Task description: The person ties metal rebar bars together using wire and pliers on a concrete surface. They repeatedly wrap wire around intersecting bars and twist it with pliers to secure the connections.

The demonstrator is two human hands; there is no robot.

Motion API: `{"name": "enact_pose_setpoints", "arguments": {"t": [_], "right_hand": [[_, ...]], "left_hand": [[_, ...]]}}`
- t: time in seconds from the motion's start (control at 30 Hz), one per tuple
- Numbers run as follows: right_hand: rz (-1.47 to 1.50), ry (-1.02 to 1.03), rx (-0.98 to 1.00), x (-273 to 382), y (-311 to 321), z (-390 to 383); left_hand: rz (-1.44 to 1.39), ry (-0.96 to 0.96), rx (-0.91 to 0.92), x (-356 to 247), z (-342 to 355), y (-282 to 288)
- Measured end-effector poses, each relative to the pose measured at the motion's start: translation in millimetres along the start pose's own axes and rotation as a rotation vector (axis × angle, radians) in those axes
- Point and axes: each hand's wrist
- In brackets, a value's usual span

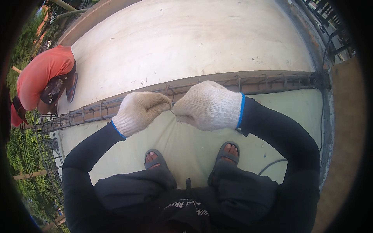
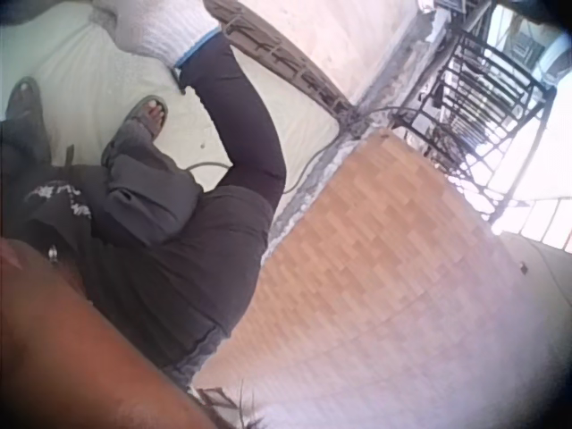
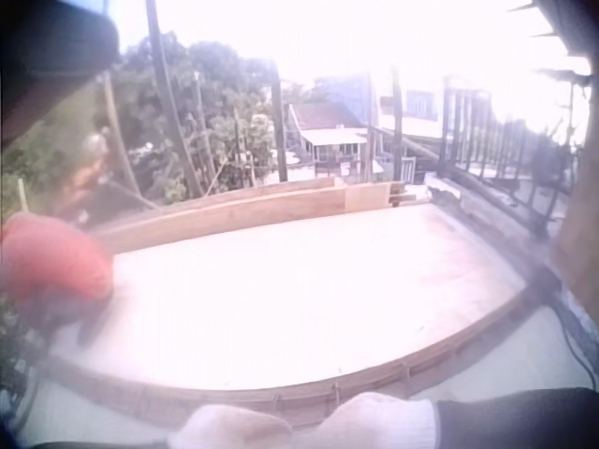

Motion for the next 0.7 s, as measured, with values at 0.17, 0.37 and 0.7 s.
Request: {"name": "enact_pose_setpoints", "arguments": {"t": [0.17, 0.37, 0.7], "right_hand": [[-0.009, -0.153, -0.154, 1.1, -35.3, -8.0], [0.121, -0.211, -0.446, -23.4, -36.8, -8.0], [0.062, -0.332, -0.219, -23.3, -37.6, -4.0]], "left_hand": [[0.035, -0.171, -0.201, -11.9, -1.2, -1.3], [0.026, -0.149, -0.226, -8.3, -5.0, -9.8], [0.04, -0.17, -0.155, -4.8, -3.0, -13.8]]}}
Point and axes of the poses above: each hand's wrist, its own z-axis towards the middle knuckle, its own y-axis out of the back of the hand, x = y × z, and after that the axes turned 14 degrees about -x, right-handed
